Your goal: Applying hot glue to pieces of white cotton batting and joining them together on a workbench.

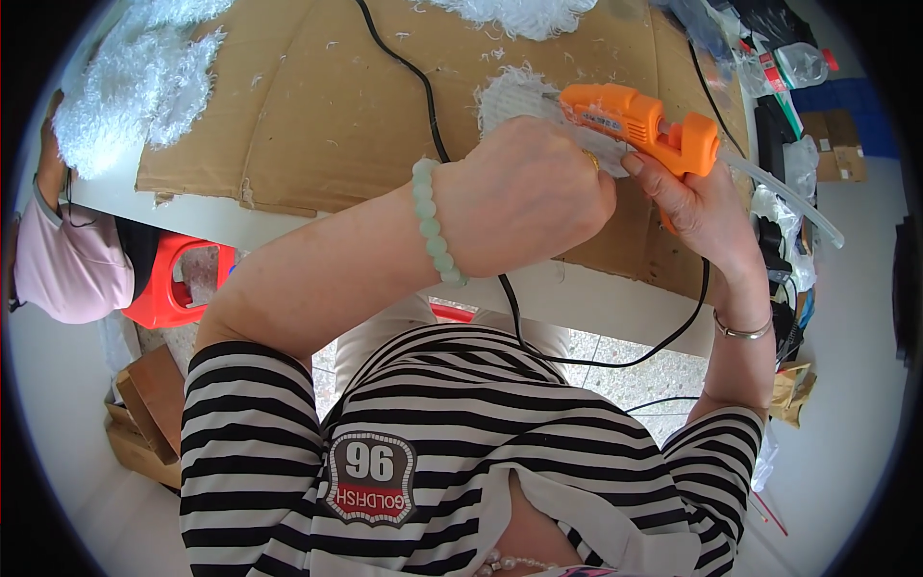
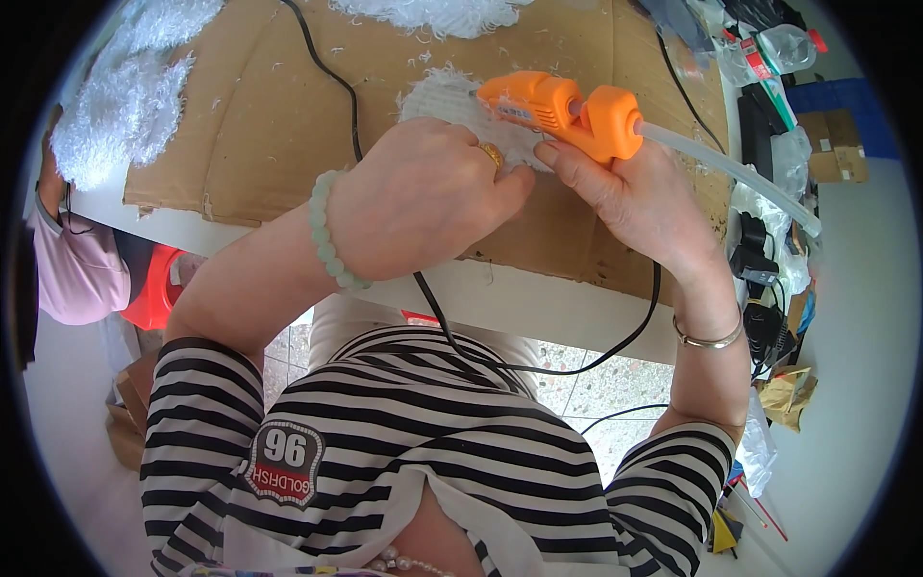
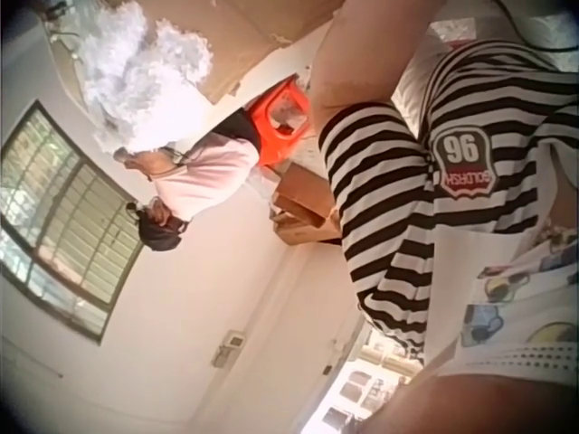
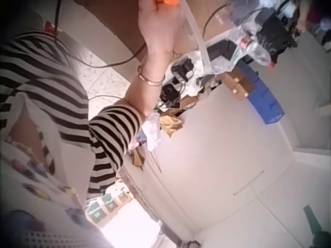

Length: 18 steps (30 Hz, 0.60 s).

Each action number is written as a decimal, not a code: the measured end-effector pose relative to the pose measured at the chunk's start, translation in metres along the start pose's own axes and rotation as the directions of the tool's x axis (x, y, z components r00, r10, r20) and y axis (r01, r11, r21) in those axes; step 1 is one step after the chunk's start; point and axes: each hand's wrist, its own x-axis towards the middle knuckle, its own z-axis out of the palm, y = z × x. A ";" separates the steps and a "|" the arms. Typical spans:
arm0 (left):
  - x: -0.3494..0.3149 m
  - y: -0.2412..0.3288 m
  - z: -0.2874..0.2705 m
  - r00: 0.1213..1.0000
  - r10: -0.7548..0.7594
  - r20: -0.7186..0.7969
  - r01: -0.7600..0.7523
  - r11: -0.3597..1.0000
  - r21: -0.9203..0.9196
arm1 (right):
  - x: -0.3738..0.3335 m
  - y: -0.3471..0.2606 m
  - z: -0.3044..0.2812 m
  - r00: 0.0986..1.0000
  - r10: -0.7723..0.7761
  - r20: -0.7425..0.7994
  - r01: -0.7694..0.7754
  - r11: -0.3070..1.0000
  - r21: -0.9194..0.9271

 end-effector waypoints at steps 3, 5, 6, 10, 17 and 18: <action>-0.001 -0.002 -0.001 1.000 0.003 -0.002 -0.003 1.000 -0.027 | -0.001 0.000 -0.001 1.000 -0.009 0.007 0.009 1.000 0.017; -0.003 -0.002 -0.001 1.000 0.002 -0.009 -0.002 1.000 -0.015 | -0.005 0.001 -0.002 1.000 -0.009 0.014 0.008 0.999 0.035; -0.003 -0.002 0.000 1.000 0.008 -0.015 -0.008 1.000 -0.009 | -0.007 0.003 -0.002 0.999 -0.037 0.002 0.037 0.999 0.027; -0.001 -0.001 -0.001 1.000 0.017 -0.015 -0.017 1.000 -0.018 | -0.007 0.003 -0.005 0.995 -0.095 -0.012 0.095 0.995 0.015; -0.001 -0.001 -0.001 0.999 0.012 -0.030 -0.012 1.000 -0.008 | 0.010 -0.013 -0.002 0.998 -0.002 0.055 0.005 0.998 -0.061; -0.001 -0.001 -0.001 0.999 0.023 -0.047 -0.024 1.000 -0.001 | 0.010 -0.013 -0.004 0.999 -0.015 0.048 0.017 0.999 -0.046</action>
